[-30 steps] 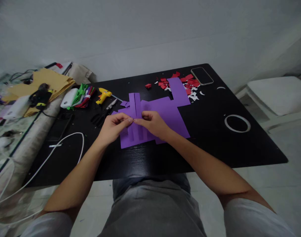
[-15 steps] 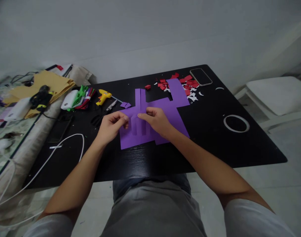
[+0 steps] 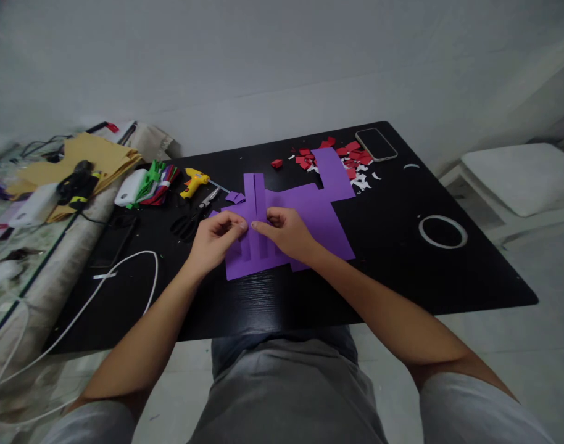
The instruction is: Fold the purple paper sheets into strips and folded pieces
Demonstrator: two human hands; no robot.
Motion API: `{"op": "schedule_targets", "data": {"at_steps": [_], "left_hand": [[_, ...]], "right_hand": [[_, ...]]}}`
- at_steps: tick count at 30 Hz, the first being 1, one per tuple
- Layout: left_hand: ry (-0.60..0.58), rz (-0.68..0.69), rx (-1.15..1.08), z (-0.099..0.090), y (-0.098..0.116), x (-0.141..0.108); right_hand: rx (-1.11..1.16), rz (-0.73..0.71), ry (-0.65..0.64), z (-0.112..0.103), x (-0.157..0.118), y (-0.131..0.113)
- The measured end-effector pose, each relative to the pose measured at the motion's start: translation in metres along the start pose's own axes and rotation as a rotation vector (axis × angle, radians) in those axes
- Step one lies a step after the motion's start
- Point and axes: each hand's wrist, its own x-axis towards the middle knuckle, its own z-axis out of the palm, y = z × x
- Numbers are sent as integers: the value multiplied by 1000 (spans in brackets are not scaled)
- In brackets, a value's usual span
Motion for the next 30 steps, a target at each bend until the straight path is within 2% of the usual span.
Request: {"op": "schedule_targets", "data": {"at_steps": [4, 14, 24, 30], "left_hand": [[11, 38, 58, 0, 0, -1], [-4, 78, 114, 0, 0, -3], [-26, 101, 239, -2, -1, -4], [-1, 81, 222, -6, -3, -2]], "right_hand": [[-49, -39, 20, 1, 1, -1], [-94, -67, -19, 3, -1, -6], [-85, -19, 22, 3, -1, -2], [7, 57, 97, -8, 5, -3]]}}
